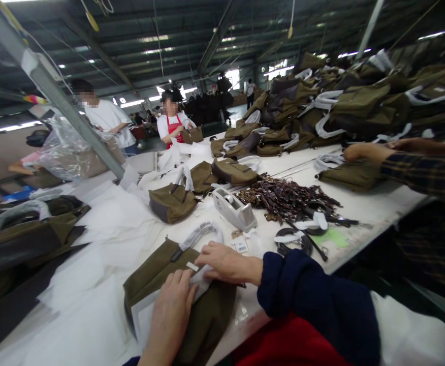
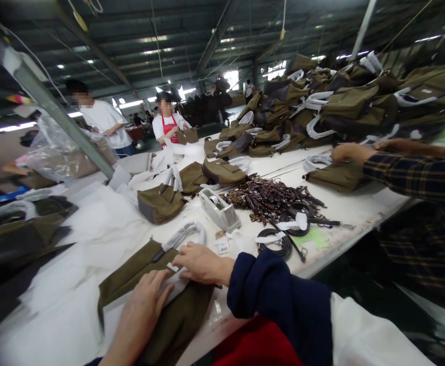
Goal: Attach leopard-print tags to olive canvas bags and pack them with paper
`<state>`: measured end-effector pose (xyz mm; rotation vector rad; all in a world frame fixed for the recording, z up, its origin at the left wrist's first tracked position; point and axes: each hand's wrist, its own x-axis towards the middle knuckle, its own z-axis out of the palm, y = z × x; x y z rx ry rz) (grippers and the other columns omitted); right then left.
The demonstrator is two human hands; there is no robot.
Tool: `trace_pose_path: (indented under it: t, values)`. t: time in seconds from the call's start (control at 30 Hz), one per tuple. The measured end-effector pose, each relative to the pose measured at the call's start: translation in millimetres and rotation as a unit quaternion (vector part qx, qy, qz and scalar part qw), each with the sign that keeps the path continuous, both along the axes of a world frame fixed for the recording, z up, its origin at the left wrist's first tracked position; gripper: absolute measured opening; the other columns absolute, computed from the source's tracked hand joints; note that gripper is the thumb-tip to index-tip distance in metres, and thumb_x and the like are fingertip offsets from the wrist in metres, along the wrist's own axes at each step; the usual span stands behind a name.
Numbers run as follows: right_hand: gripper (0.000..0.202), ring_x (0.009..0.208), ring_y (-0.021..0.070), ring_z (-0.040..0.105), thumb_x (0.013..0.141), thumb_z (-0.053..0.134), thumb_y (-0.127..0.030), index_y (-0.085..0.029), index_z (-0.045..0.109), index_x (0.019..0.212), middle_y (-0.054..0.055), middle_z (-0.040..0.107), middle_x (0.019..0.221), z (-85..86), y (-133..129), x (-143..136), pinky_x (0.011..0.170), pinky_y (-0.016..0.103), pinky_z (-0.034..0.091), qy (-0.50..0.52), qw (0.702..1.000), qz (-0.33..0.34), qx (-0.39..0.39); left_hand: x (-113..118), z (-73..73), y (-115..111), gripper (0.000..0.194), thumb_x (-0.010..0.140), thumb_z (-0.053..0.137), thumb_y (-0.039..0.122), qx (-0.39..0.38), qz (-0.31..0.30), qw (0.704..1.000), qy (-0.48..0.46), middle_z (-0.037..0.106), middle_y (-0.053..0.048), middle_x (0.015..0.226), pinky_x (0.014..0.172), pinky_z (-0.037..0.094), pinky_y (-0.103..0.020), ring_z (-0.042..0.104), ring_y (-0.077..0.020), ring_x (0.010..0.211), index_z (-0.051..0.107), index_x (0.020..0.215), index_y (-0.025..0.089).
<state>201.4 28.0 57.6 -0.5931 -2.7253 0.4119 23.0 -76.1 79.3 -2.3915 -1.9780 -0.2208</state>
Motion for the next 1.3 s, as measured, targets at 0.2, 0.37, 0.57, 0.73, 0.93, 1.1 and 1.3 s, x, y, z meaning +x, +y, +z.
trace_pose_path:
  t: [0.2, 0.37, 0.57, 0.73, 0.93, 1.1, 1.3]
  values:
    - [0.031, 0.093, 0.0194, 0.056, 0.091, 0.062, -0.039, -0.014, 0.067, 0.109, 0.009, 0.065, 0.1, -9.3, -10, -25, 0.085, 0.029, 0.041, 0.015, 0.995, 0.016, -0.096, -22, 13.4, -13, 0.029, 0.095, 0.048, 0.021, -0.022, 0.053, 0.994, 0.092, 0.07, -0.01, 0.105, 0.085, 0.044, -0.039, 0.062, -0.0259, 0.099, 0.061, 0.12, 0.016]
    - [0.034, 0.093, 0.0192, 0.056, 0.088, 0.066, -0.044, -0.018, 0.068, 0.109, 0.007, 0.064, 0.099, -12.1, -13, -31, 0.085, 0.03, 0.041, 0.041, 0.993, 0.015, -0.111, -41, 20.6, -22, 0.018, 0.094, 0.051, 0.028, -0.039, 0.068, 0.992, 0.099, 0.068, -0.006, 0.094, 0.082, 0.041, -0.039, 0.06, -0.0259, 0.094, 0.065, 0.099, 0.019]
    - [0.025, 0.094, 0.0184, 0.054, 0.085, 0.071, -0.033, -0.016, 0.068, 0.102, 0.007, 0.063, 0.1, -13.2, -14, -52, 0.081, 0.027, 0.04, 0.044, 0.989, 0.018, -0.142, -43, 12.0, -26, 0.016, 0.094, 0.048, 0.02, 0.008, 0.007, 0.994, 0.112, 0.063, -0.002, 0.083, 0.079, 0.039, -0.036, 0.056, -0.0221, 0.084, 0.061, 0.084, 0.021]
    - [0.012, 0.092, 0.0183, 0.05, 0.086, 0.068, -0.027, -0.018, 0.064, 0.092, 0.004, 0.06, 0.096, -20.2, -20, -53, 0.08, 0.029, 0.037, 0.052, 0.997, 0.035, -0.043, -48, 4.8, -38, 0.019, 0.095, 0.046, 0.016, 0.061, -0.029, 0.986, 0.15, 0.06, -0.002, 0.08, 0.077, 0.035, -0.038, 0.052, -0.0228, 0.079, 0.061, 0.084, 0.023]
    - [0.008, 0.085, 0.0197, 0.045, 0.095, 0.051, -0.02, -0.016, 0.057, 0.09, 0.005, 0.056, 0.09, -30.0, -35, -53, 0.076, 0.032, 0.036, 0.061, 0.992, 0.033, 0.102, -51, 6.7, -52, 0.016, 0.094, 0.05, 0.019, 0.068, -0.048, 0.986, 0.144, 0.058, -0.001, 0.076, 0.076, 0.034, -0.038, 0.052, -0.0221, 0.075, 0.061, 0.082, 0.023]
    - [0.018, 0.082, 0.0185, 0.043, 0.1, 0.041, -0.018, -0.017, 0.055, 0.089, 0.004, 0.053, 0.088, -29.6, -41, -49, 0.075, 0.033, 0.034, 0.092, 0.987, 0.039, 0.125, -57, 11.7, -60, 0.006, 0.09, 0.059, 0.029, 0.009, 0.031, 0.997, 0.066, 0.062, -0.001, 0.087, 0.076, 0.037, -0.036, 0.055, -0.0225, 0.085, 0.061, 0.089, 0.024]
    - [0.014, 0.085, 0.0176, 0.043, 0.101, 0.044, -0.022, -0.019, 0.054, 0.091, 0.003, 0.055, 0.092, -28.0, -42, -45, 0.075, 0.033, 0.031, 0.112, 0.983, 0.072, 0.126, -55, 19.7, -69, 0.01, 0.086, 0.056, 0.013, -0.042, 0.084, 0.994, 0.048, 0.061, -0.001, 0.087, 0.073, 0.037, -0.034, 0.054, -0.022, 0.085, 0.057, 0.081, 0.021]
